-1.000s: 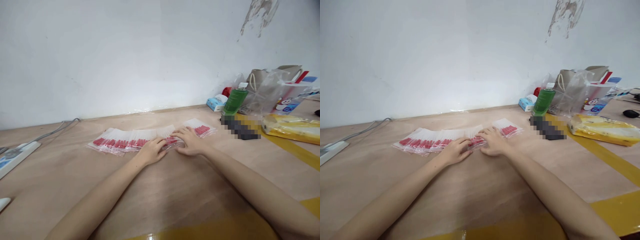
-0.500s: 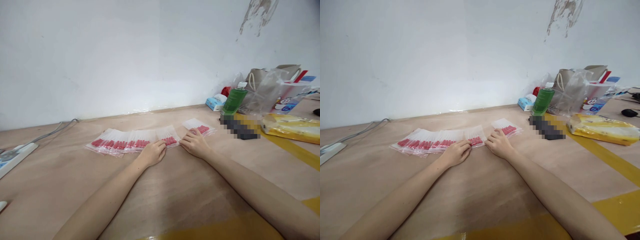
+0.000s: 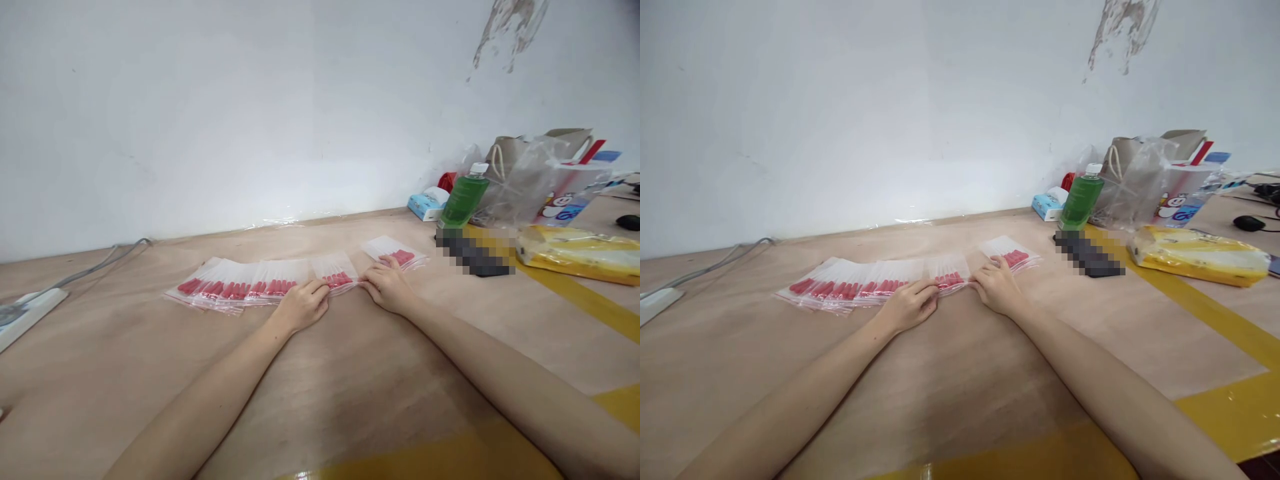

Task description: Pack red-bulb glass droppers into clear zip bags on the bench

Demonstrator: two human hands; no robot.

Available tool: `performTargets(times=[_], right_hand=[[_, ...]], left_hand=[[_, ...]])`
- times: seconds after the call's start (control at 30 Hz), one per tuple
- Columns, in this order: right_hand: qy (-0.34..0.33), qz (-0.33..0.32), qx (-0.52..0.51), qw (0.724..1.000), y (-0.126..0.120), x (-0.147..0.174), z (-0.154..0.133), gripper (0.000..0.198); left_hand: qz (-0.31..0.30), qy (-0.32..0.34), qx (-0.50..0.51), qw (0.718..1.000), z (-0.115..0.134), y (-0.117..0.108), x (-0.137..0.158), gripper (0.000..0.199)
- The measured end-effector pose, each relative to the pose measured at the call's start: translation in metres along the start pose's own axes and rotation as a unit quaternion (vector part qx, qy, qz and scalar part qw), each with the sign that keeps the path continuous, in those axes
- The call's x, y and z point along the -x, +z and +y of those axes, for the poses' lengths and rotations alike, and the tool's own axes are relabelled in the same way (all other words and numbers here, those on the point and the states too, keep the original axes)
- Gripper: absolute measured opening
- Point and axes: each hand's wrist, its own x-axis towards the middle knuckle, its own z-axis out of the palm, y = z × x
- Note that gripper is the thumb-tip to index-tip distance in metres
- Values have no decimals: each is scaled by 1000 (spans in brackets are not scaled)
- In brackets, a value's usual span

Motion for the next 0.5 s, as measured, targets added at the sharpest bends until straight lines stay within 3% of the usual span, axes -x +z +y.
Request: performTargets(times=[0.2,0.5], right_hand=[[-24,0,1,1000,-4,3,4,15],[-92,48,91,990,-4,3,5,20]], left_hand=[[51,62,-46,996,-6,4,3,17],[63,64,-56,994,-9,2,6,16]])
